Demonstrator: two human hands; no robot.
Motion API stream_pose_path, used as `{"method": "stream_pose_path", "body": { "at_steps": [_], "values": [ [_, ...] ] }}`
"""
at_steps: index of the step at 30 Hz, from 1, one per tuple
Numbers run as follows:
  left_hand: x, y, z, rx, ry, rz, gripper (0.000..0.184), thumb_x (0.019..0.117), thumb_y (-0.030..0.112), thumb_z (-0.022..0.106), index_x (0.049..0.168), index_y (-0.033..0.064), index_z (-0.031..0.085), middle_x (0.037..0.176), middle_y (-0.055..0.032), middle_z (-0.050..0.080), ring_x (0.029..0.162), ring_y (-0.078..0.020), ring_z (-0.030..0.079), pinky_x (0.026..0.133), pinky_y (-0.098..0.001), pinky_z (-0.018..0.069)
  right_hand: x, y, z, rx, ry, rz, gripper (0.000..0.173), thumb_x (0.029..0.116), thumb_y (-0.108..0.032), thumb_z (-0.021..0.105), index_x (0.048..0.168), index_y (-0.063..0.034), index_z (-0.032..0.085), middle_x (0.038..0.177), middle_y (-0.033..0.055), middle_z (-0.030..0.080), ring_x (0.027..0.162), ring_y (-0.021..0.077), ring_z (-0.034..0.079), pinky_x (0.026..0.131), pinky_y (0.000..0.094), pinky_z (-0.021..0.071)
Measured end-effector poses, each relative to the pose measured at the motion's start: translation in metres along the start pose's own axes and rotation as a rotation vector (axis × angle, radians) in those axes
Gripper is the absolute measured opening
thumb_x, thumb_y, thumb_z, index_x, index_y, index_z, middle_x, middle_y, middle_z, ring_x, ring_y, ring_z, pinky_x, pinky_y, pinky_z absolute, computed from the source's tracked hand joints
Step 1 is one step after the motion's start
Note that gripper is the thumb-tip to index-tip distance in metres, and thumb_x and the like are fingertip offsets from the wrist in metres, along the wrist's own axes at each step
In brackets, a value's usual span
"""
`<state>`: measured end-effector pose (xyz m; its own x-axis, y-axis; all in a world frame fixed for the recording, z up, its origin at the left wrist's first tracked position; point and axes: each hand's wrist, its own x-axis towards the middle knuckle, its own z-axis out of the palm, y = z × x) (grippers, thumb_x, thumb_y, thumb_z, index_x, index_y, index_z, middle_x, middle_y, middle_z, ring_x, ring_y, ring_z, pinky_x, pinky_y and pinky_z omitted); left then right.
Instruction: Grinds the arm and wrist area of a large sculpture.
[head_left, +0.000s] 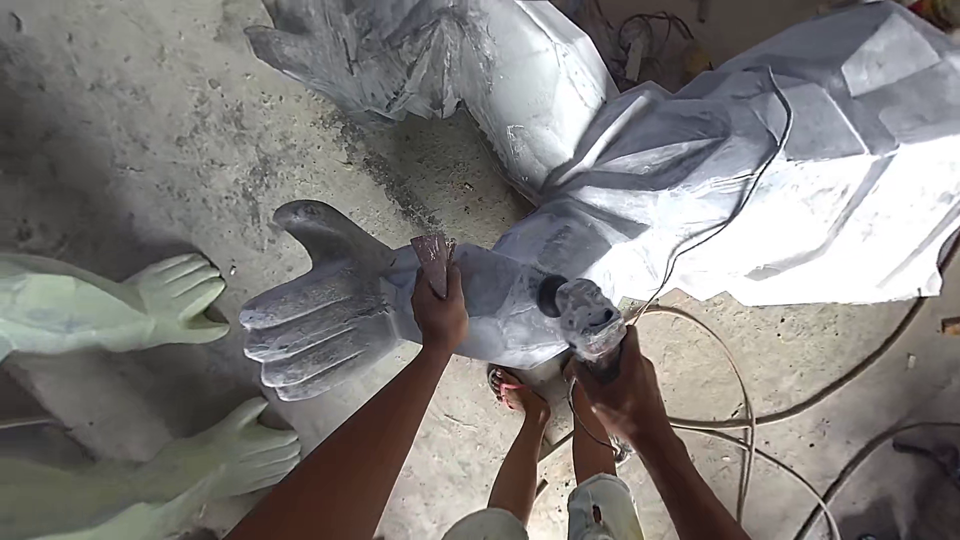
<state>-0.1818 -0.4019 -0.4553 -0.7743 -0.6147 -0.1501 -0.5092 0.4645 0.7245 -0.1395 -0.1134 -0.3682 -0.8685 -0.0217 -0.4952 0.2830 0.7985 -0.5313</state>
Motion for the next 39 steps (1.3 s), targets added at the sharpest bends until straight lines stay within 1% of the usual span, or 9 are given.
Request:
{"method": "stream_pose_path", "body": {
  "at_steps": [3,6,12,17,20,26,29,34,39],
  "values": [
    [0.001,-0.002,0.000,-0.011,-0.001,0.014,0.042,0.1029,0.040,0.059,0.123,0.0039,0.065,0.108,-0.0126,0.071,0.102,-0.0199,0.069,0.094,-0.0458,0.0549,-0.031,-0.015,0.016,-0.038,-0.057,-0.052,0.079,0.0772,-0.062,0.073,0.134,-0.0100,0.056,0.092,0.0011,0.072,0.087,0.0167,0.072,0.077,0.0466,0.0606],
    [0.001,-0.003,0.002,-0.031,-0.002,0.024,0.040,0.1031,0.038,0.059,0.121,0.0039,0.066,0.110,-0.0122,0.071,0.104,-0.0181,0.068,0.096,-0.0439,0.0539,-0.039,-0.014,0.024,-0.041,-0.045,-0.016,0.074,0.0769,-0.066,0.071,0.128,-0.0134,0.059,0.090,-0.0017,0.071,0.085,0.0134,0.071,0.075,0.0437,0.0606],
    [-0.002,-0.005,0.002,-0.056,0.008,0.048,0.039,0.1027,0.038,0.060,0.123,0.0043,0.064,0.109,-0.0103,0.070,0.103,-0.0148,0.068,0.095,-0.0397,0.0547,-0.007,0.014,-0.004,-0.013,0.013,0.140,0.071,0.0794,-0.057,0.077,0.131,-0.0167,0.049,0.081,0.0032,0.067,0.075,0.0229,0.070,0.064,0.0506,0.0578],
    [-0.001,-0.005,0.002,-0.035,0.010,0.029,0.041,0.1019,0.040,0.061,0.123,0.0051,0.065,0.109,-0.0103,0.071,0.103,-0.0157,0.068,0.096,-0.0413,0.0543,-0.026,-0.012,0.009,-0.037,-0.057,-0.056,0.065,0.0784,-0.059,0.074,0.124,-0.0171,0.055,0.088,-0.0012,0.068,0.081,0.0172,0.070,0.068,0.0472,0.0589],
    [0.000,-0.003,0.003,-0.050,0.024,0.040,0.037,0.1023,0.037,0.062,0.118,0.0042,0.066,0.105,-0.0090,0.071,0.099,-0.0133,0.068,0.093,-0.0376,0.0547,-0.035,-0.021,0.015,-0.086,-0.072,-0.120,0.057,0.0793,-0.061,0.070,0.118,-0.0215,0.057,0.086,-0.0045,0.067,0.077,0.0138,0.069,0.063,0.0435,0.0576],
    [0.000,-0.002,0.003,-0.054,0.035,0.027,0.039,0.1019,0.037,0.062,0.121,0.0036,0.065,0.105,-0.0107,0.071,0.099,-0.0156,0.069,0.092,-0.0405,0.0549,-0.006,0.006,-0.008,-0.032,0.011,0.149,0.073,0.0805,-0.055,0.076,0.135,-0.0156,0.048,0.083,0.0062,0.068,0.077,0.0264,0.071,0.065,0.0537,0.0577],
    [0.001,-0.003,0.003,-0.046,0.032,0.019,0.040,0.1017,0.040,0.062,0.121,0.0056,0.065,0.106,-0.0102,0.071,0.101,-0.0160,0.069,0.094,-0.0421,0.0548,-0.006,0.005,-0.007,-0.033,0.013,0.125,0.077,0.0802,-0.057,0.075,0.138,-0.0146,0.047,0.085,0.0050,0.069,0.077,0.0242,0.071,0.066,0.0523,0.0585],
    [0.000,-0.005,0.004,-0.054,0.034,0.035,0.037,0.1021,0.039,0.062,0.117,0.0052,0.066,0.103,-0.0092,0.071,0.098,-0.0148,0.069,0.092,-0.0403,0.0553,-0.039,-0.021,0.015,-0.093,-0.090,-0.102,0.063,0.0786,-0.063,0.070,0.122,-0.0185,0.058,0.090,-0.0037,0.069,0.084,0.0137,0.070,0.071,0.0444,0.0593],
    [0.000,-0.005,0.004,-0.079,0.030,0.021,0.035,0.1025,0.037,0.061,0.119,0.0058,0.066,0.103,-0.0077,0.071,0.097,-0.0123,0.069,0.091,-0.0376,0.0556,-0.020,-0.002,0.003,-0.036,-0.041,0.076,0.068,0.0776,-0.057,0.075,0.129,-0.0179,0.055,0.085,0.0012,0.069,0.079,0.0198,0.071,0.068,0.0497,0.0594]
  ]
}}
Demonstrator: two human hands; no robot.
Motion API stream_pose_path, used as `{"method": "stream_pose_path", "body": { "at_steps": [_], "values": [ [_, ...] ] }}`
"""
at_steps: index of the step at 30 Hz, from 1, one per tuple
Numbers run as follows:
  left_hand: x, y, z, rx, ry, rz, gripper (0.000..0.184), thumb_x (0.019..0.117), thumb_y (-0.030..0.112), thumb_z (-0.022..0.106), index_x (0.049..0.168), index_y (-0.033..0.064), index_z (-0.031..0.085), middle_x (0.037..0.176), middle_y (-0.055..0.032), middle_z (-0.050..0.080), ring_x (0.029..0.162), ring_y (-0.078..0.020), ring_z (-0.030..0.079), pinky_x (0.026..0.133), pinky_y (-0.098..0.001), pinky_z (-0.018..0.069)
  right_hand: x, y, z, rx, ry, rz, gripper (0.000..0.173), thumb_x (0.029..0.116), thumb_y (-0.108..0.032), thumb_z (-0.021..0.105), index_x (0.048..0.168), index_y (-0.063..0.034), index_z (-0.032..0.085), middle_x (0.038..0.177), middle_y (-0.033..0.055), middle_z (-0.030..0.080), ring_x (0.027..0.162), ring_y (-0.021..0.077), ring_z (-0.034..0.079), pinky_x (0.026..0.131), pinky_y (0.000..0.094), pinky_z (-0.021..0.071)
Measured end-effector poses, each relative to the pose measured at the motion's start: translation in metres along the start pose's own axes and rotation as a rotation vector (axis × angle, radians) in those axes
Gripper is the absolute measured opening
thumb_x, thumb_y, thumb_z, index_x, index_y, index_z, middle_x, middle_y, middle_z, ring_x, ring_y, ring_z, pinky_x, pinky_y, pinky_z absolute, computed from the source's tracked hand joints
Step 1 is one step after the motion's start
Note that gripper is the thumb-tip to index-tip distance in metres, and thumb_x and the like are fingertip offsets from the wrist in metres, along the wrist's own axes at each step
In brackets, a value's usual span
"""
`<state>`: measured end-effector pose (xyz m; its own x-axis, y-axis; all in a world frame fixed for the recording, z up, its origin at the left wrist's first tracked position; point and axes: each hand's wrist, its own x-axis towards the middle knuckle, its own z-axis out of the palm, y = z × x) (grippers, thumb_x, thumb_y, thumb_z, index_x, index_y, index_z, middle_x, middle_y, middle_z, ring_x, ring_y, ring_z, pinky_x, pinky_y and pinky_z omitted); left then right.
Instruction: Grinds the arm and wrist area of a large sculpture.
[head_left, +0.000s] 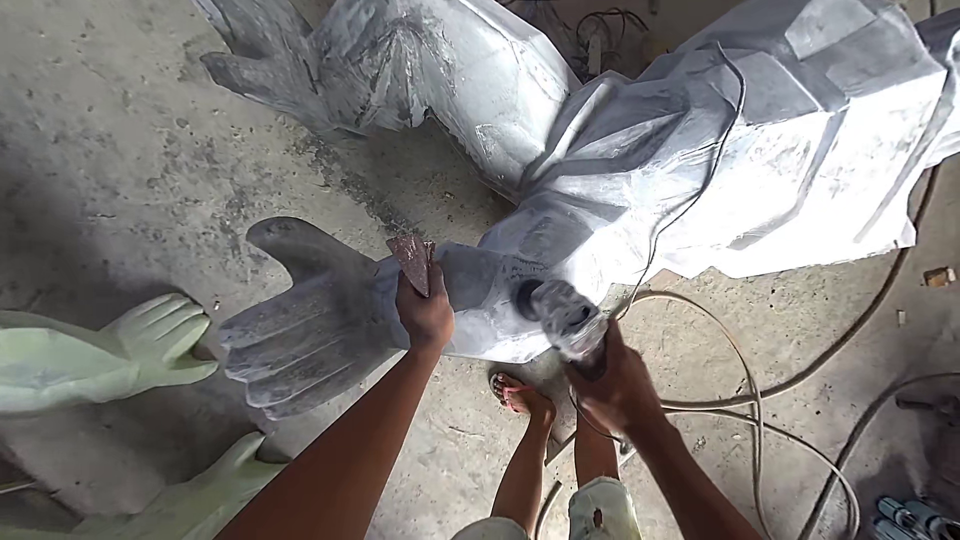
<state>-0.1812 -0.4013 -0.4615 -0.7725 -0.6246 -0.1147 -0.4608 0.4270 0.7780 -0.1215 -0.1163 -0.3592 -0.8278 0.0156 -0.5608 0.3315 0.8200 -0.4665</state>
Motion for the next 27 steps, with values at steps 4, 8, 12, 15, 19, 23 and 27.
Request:
{"method": "stream_pose_path", "body": {
  "at_steps": [4,8,12,15,19,23,27],
  "values": [
    [0.001,0.001,0.000,0.004,0.002,0.001,0.036,0.1020,0.037,0.062,0.121,0.0061,0.065,0.107,-0.0089,0.071,0.100,-0.0139,0.069,0.093,-0.0394,0.0552,0.010,0.008,-0.008,0.011,0.032,0.046,0.073,0.0788,-0.057,0.076,0.134,-0.0166,0.049,0.083,0.0022,0.068,0.077,0.0211,0.071,0.066,0.0497,0.0589],
    [0.001,0.001,-0.001,0.004,-0.003,0.006,0.036,0.1023,0.037,0.061,0.121,0.0069,0.066,0.108,-0.0077,0.071,0.101,-0.0126,0.069,0.094,-0.0385,0.0554,-0.014,-0.017,0.007,-0.021,-0.046,-0.126,0.066,0.0779,-0.061,0.073,0.125,-0.0183,0.056,0.089,-0.0024,0.069,0.084,0.0154,0.070,0.071,0.0464,0.0591],
    [0.000,0.003,0.000,-0.009,-0.002,0.008,0.034,0.1021,0.034,0.062,0.121,0.0057,0.066,0.107,-0.0081,0.071,0.100,-0.0113,0.069,0.094,-0.0360,0.0551,-0.027,-0.014,0.013,-0.029,-0.029,-0.074,0.064,0.0790,-0.064,0.070,0.123,-0.0194,0.058,0.089,-0.0038,0.070,0.084,0.0136,0.070,0.071,0.0446,0.0598],
    [0.000,0.003,0.000,0.002,0.006,-0.007,0.036,0.1017,0.036,0.063,0.120,0.0056,0.066,0.105,-0.0085,0.071,0.099,-0.0128,0.069,0.092,-0.0377,0.0552,-0.026,-0.003,0.010,0.023,0.031,0.045,0.066,0.0798,-0.061,0.071,0.125,-0.0159,0.056,0.085,-0.0011,0.068,0.081,0.0164,0.071,0.069,0.0454,0.0593],
    [-0.001,0.003,0.000,0.034,0.004,0.000,0.037,0.1017,0.038,0.062,0.119,0.0051,0.066,0.104,-0.0096,0.071,0.099,-0.0153,0.069,0.092,-0.0410,0.0546,-0.023,-0.017,0.010,-0.017,-0.004,-0.058,0.067,0.0792,-0.065,0.070,0.124,-0.0174,0.056,0.087,-0.0022,0.069,0.083,0.0155,0.070,0.072,0.0460,0.0593],
    [0.001,0.000,0.001,0.003,0.001,0.017,0.036,0.1021,0.037,0.062,0.119,0.0058,0.066,0.105,-0.0087,0.071,0.098,-0.0138,0.069,0.092,-0.0390,0.0553,-0.025,-0.038,0.007,-0.101,-0.081,-0.161,0.060,0.0811,-0.063,0.067,0.122,-0.0212,0.056,0.091,-0.0040,0.067,0.082,0.0145,0.070,0.066,0.0430,0.0579],
    [0.001,0.002,0.001,0.014,-0.005,-0.014,0.037,0.1021,0.038,0.062,0.120,0.0054,0.066,0.105,-0.0091,0.071,0.099,-0.0140,0.069,0.093,-0.0395,0.0551,-0.010,-0.026,-0.009,-0.062,-0.039,-0.009,0.061,0.0799,-0.060,0.072,0.124,-0.0200,0.056,0.086,0.0011,0.069,0.081,0.0212,0.071,0.068,0.0503,0.0580]
  ]
}}
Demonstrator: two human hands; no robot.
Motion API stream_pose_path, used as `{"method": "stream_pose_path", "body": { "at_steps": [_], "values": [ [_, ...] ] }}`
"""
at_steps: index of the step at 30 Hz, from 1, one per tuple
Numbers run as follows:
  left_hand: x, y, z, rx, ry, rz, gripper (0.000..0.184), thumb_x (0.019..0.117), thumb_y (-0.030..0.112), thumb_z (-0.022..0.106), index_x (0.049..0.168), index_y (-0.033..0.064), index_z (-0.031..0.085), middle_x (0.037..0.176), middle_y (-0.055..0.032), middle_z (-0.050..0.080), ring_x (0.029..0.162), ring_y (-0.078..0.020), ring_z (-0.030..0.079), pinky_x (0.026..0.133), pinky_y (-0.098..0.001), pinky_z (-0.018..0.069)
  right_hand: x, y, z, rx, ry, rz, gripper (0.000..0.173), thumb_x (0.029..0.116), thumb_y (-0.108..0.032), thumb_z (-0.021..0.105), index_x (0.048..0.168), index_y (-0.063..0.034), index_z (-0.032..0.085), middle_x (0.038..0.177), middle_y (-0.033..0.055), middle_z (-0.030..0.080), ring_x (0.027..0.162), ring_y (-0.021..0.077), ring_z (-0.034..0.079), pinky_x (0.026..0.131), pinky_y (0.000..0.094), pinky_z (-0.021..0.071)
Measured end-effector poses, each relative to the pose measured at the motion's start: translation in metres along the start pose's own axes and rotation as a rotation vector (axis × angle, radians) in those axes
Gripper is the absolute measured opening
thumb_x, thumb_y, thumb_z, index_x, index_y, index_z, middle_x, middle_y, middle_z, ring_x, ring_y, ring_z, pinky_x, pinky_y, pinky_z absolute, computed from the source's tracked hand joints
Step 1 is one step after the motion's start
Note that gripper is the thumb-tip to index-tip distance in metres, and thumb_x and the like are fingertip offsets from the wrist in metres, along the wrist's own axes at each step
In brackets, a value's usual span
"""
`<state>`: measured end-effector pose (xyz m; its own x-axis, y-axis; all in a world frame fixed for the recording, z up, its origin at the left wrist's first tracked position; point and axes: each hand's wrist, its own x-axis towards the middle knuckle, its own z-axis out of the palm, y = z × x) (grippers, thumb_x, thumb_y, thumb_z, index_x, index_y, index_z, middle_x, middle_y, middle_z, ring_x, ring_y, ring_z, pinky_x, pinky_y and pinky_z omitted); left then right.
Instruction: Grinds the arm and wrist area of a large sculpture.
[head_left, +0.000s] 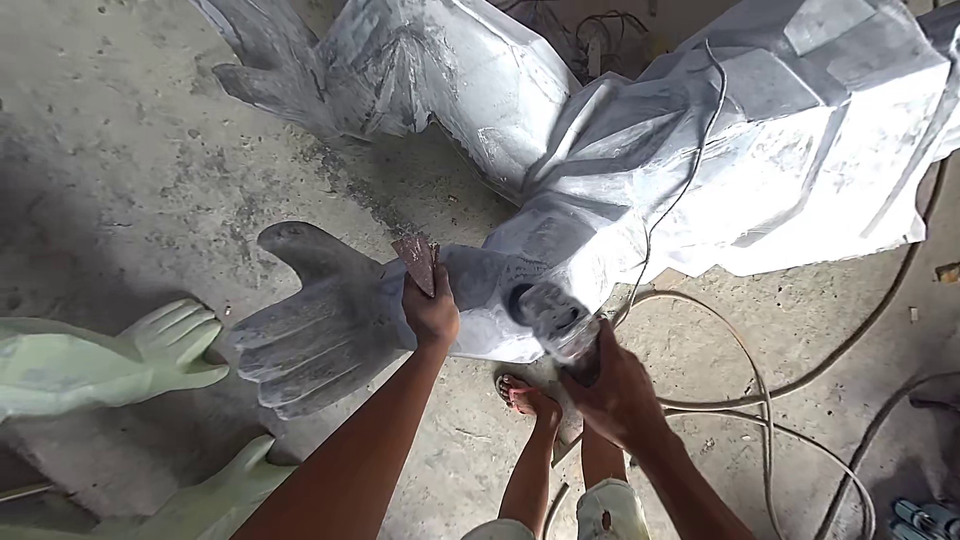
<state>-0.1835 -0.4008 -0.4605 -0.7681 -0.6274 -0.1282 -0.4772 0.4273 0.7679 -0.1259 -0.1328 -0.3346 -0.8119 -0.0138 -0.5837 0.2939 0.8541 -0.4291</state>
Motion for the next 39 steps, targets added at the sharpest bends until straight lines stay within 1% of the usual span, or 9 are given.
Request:
{"method": "stream_pose_path", "body": {
  "at_steps": [3,7,10,16,20,24,29,34,39],
  "values": [
    [-0.002,0.001,-0.001,0.034,0.002,-0.025,0.039,0.1022,0.040,0.060,0.120,0.0059,0.065,0.105,-0.0104,0.071,0.100,-0.0182,0.069,0.092,-0.0452,0.0545,0.015,0.005,-0.015,-0.001,0.031,0.071,0.064,0.0794,-0.060,0.074,0.124,-0.0197,0.052,0.080,0.0027,0.066,0.075,0.0234,0.069,0.063,0.0506,0.0565],
    [-0.002,-0.002,0.000,0.003,0.015,0.019,0.035,0.1016,0.040,0.062,0.116,0.0075,0.066,0.100,-0.0079,0.070,0.095,-0.0151,0.069,0.089,-0.0416,0.0557,0.013,-0.013,-0.024,-0.063,-0.043,-0.127,0.061,0.0795,-0.064,0.072,0.121,-0.0225,0.054,0.082,-0.0039,0.065,0.076,0.0160,0.068,0.063,0.0453,0.0573],
    [-0.002,-0.002,0.000,-0.016,0.013,0.041,0.034,0.1018,0.037,0.062,0.117,0.0067,0.066,0.103,-0.0081,0.070,0.098,-0.0147,0.068,0.091,-0.0406,0.0553,0.013,-0.028,-0.033,-0.157,-0.122,-0.212,0.056,0.0811,-0.064,0.069,0.120,-0.0261,0.054,0.085,-0.0062,0.065,0.077,0.0126,0.067,0.063,0.0417,0.0562],
    [-0.001,-0.003,0.000,0.003,0.020,0.015,0.033,0.1023,0.038,0.061,0.115,0.0078,0.067,0.102,-0.0077,0.070,0.096,-0.0161,0.068,0.089,-0.0429,0.0553,0.044,-0.010,-0.065,-0.201,-0.043,-0.049,0.058,0.0818,-0.055,0.073,0.122,-0.0199,0.052,0.075,0.0041,0.065,0.070,0.0266,0.069,0.057,0.0523,0.0541],
    [-0.001,0.000,-0.001,0.040,0.016,0.006,0.037,0.1024,0.040,0.060,0.117,0.0065,0.066,0.101,-0.0108,0.071,0.096,-0.0204,0.069,0.089,-0.0483,0.0552,0.037,-0.016,-0.060,-0.168,-0.056,-0.173,0.060,0.0789,-0.057,0.076,0.121,-0.0208,0.054,0.077,-0.0007,0.064,0.072,0.0200,0.068,0.059,0.0473,0.0563],
    [-0.002,-0.001,0.000,0.022,0.033,0.020,0.033,0.1024,0.039,0.060,0.113,0.0081,0.068,0.098,-0.0080,0.070,0.092,-0.0173,0.069,0.086,-0.0454,0.0556,0.025,-0.038,-0.046,-0.240,-0.153,-0.278,0.057,0.0803,-0.063,0.070,0.121,-0.0259,0.054,0.085,-0.0063,0.064,0.080,0.0128,0.067,0.065,0.0414,0.0564],
    [-0.003,-0.003,0.001,0.020,0.037,0.016,0.034,0.1019,0.039,0.060,0.113,0.0083,0.068,0.099,-0.0072,0.070,0.094,-0.0173,0.069,0.086,-0.0455,0.0553,0.044,-0.040,-0.059,-0.216,-0.084,-0.228,0.054,0.0796,-0.057,0.074,0.117,-0.0231,0.055,0.074,-0.0033,0.063,0.067,0.0175,0.067,0.054,0.0447,0.0536],
    [0.000,-0.003,0.001,0.026,0.032,0.009,0.036,0.1020,0.043,0.059,0.113,0.0096,0.068,0.100,-0.0075,0.070,0.095,-0.0191,0.068,0.086,-0.0482,0.0546,0.048,-0.044,-0.069,-0.293,-0.182,-0.350,0.053,0.0790,-0.060,0.074,0.115,-0.0278,0.053,0.075,-0.0087,0.061,0.069,0.0106,0.066,0.055,0.0393,0.0537],
    [-0.002,0.000,0.001,0.035,0.027,-0.012,0.036,0.1022,0.044,0.058,0.111,0.0102,0.068,0.100,-0.0074,0.070,0.095,-0.0197,0.068,0.086,-0.0504,0.0540,0.068,-0.053,-0.079,-0.308,-0.177,-0.206,0.055,0.0819,-0.058,0.072,0.120,-0.0245,0.053,0.074,-0.0015,0.064,0.069,0.0205,0.068,0.057,0.0481,0.0550]
  ]
}}
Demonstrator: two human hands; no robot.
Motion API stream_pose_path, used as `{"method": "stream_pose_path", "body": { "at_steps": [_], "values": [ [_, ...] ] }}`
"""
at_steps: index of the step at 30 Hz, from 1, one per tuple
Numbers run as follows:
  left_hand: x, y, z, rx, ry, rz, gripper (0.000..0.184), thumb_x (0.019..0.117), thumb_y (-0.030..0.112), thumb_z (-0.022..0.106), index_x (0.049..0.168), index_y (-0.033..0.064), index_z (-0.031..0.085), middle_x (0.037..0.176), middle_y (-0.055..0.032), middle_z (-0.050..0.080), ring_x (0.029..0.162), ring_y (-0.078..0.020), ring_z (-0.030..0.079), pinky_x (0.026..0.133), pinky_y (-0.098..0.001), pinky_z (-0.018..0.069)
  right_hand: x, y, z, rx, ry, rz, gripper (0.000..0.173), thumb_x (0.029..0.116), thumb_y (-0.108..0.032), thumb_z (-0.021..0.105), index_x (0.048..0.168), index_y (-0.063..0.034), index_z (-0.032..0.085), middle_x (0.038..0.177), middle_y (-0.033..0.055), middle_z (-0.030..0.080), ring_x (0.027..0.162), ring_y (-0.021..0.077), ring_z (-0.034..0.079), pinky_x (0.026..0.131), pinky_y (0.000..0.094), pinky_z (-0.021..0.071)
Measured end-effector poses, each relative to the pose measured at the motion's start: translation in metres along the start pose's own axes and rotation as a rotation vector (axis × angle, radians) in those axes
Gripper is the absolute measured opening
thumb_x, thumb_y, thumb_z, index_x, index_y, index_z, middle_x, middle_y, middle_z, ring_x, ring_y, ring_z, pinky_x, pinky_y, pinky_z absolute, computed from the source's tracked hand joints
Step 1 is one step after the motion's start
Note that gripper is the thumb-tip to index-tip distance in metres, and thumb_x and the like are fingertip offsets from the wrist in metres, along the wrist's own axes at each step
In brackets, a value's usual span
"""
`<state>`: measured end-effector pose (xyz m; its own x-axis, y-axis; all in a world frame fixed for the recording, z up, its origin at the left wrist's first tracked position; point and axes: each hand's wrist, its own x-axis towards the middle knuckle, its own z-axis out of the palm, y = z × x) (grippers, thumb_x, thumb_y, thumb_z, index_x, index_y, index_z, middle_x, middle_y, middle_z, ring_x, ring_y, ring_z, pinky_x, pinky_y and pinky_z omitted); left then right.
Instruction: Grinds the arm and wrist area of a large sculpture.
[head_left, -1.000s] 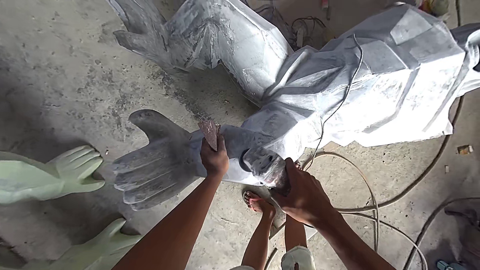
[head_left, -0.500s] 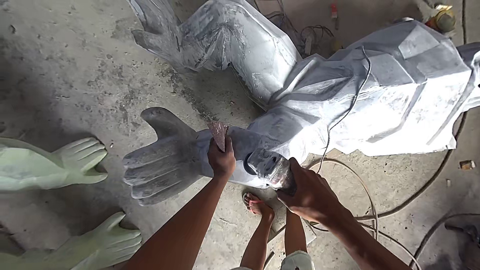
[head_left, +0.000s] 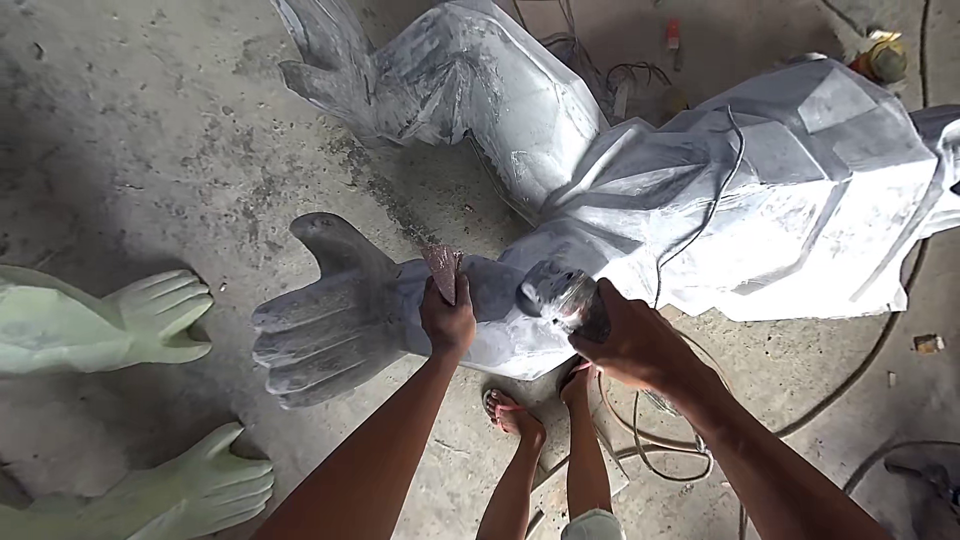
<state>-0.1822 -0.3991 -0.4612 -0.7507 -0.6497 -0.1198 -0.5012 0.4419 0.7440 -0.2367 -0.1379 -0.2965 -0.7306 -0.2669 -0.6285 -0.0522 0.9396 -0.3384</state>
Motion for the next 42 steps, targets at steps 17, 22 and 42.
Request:
{"method": "stream_pose_path", "body": {
  "at_steps": [17,22,42],
  "values": [
    [0.002,0.000,-0.004,0.010,-0.031,-0.026,0.039,0.1021,0.045,0.059,0.117,0.0096,0.066,0.098,-0.0095,0.071,0.094,-0.0211,0.069,0.086,-0.0502,0.0548,-0.029,0.045,0.059,0.285,0.158,0.149,0.065,0.0808,-0.061,0.075,0.127,-0.0210,0.053,0.082,0.0019,0.067,0.077,0.0214,0.069,0.065,0.0502,0.0586],
    [0.000,0.005,-0.005,-0.057,-0.033,-0.022,0.037,0.1024,0.038,0.062,0.122,0.0074,0.066,0.106,-0.0098,0.072,0.100,-0.0177,0.069,0.092,-0.0448,0.0553,-0.077,0.007,0.132,0.355,0.163,0.071,0.079,0.0799,-0.064,0.070,0.139,-0.0135,0.054,0.108,-0.0002,0.073,0.097,0.0148,0.072,0.081,0.0452,0.0605],
    [0.004,0.002,-0.005,-0.049,-0.045,0.011,0.038,0.1026,0.038,0.061,0.118,0.0027,0.066,0.104,-0.0095,0.071,0.097,-0.0131,0.068,0.093,-0.0371,0.0540,-0.087,0.012,0.171,0.510,0.291,0.488,0.075,0.0777,-0.064,0.071,0.131,-0.0134,0.057,0.090,-0.0001,0.073,0.085,0.0173,0.073,0.073,0.0453,0.0602]
  ]
}}
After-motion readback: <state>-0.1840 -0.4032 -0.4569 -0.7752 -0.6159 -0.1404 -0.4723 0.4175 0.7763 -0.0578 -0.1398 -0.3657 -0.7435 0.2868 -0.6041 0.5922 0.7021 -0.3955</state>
